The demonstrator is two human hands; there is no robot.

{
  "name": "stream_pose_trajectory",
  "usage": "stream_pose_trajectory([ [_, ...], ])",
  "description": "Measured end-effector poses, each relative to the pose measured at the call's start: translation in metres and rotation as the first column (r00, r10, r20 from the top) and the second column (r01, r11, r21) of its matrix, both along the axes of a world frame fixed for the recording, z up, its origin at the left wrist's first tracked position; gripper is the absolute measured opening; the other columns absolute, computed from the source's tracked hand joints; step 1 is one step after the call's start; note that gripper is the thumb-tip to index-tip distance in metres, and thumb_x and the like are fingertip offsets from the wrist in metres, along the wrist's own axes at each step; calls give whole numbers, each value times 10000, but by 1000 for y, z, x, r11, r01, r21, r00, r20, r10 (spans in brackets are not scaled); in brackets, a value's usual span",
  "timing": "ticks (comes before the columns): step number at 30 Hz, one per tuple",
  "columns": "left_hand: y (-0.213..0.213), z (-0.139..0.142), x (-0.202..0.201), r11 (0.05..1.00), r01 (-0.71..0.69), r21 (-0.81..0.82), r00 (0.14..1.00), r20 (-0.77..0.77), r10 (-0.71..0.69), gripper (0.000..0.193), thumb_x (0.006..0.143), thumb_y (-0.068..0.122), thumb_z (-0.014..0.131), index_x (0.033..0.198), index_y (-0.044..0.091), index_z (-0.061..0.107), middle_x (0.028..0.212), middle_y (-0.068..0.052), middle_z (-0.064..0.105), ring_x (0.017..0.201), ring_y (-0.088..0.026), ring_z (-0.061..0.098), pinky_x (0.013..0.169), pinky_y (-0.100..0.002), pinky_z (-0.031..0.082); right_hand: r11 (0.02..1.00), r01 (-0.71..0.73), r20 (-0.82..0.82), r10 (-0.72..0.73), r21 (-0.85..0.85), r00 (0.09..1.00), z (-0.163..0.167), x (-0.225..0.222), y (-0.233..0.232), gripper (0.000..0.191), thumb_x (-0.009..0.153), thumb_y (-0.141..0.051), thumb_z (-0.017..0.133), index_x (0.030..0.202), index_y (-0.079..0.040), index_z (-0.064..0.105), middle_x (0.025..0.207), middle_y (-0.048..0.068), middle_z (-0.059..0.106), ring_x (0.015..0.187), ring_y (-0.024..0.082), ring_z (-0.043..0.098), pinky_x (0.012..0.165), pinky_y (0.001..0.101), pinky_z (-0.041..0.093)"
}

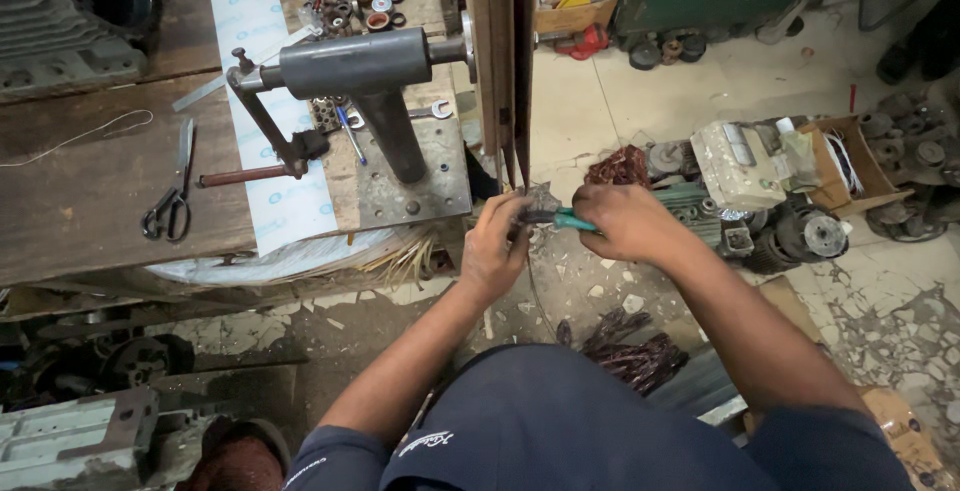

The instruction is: The person uses a hand-cranked winding machine to wind copper wire onto a motor armature core, guiding the wire by hand and turning the crank handle. They thread the wire, rotate the machine to coil it, and tie off and adjust the wound wire on the core.

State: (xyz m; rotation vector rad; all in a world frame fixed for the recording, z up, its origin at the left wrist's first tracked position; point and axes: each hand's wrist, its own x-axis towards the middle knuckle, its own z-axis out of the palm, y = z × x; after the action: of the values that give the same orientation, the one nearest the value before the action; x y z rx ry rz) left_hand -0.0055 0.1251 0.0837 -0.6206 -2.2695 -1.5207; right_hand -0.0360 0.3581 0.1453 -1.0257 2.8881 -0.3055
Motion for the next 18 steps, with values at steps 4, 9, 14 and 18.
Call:
stream_pose_trajectory([
  [4, 0, -1, -1, 1000, 5, 23, 999, 32, -6, 422, 881, -25, 689, 1285, 69, 609, 1261, -156, 631, 922, -305, 734, 779, -369, 597, 999, -49, -81, 50, 10, 995, 1, -4, -1, 204, 741, -245, 696, 832, -64, 687, 919, 120, 665, 881, 341, 677, 702, 473, 546],
  [9, 0, 0, -1, 1000, -21, -15, 998, -64, 20, 442, 868, -30, 702, 1292, 63, 614, 1261, -157, 627, 970, -335, 718, 810, -377, 590, 998, -70, -134, 69, 0, 989, -2, -6, -1, 178, 789, -256, 694, 817, -80, 692, 865, 103, 673, 831, 334, 689, 697, 461, 552],
  [14, 2, 3, 0, 999, 7, 36, 1000, 12, -8, 439, 868, -50, 678, 1288, 56, 612, 1269, -164, 626, 920, -301, 738, 758, -344, 607, 991, -123, -203, 130, 45, 971, -5, -9, -4, 336, 834, -414, 728, 869, -82, 695, 819, 107, 679, 731, 333, 692, 619, 454, 541],
  [18, 5, 4, 0, 999, 15, 52, 999, 50, -18, 431, 880, -48, 684, 1292, 56, 615, 1274, -167, 619, 914, -290, 741, 758, -339, 612, 995, -88, -137, 93, 48, 986, -3, -12, -5, 375, 832, -467, 728, 859, -95, 690, 813, 103, 684, 747, 338, 692, 620, 462, 534],
])
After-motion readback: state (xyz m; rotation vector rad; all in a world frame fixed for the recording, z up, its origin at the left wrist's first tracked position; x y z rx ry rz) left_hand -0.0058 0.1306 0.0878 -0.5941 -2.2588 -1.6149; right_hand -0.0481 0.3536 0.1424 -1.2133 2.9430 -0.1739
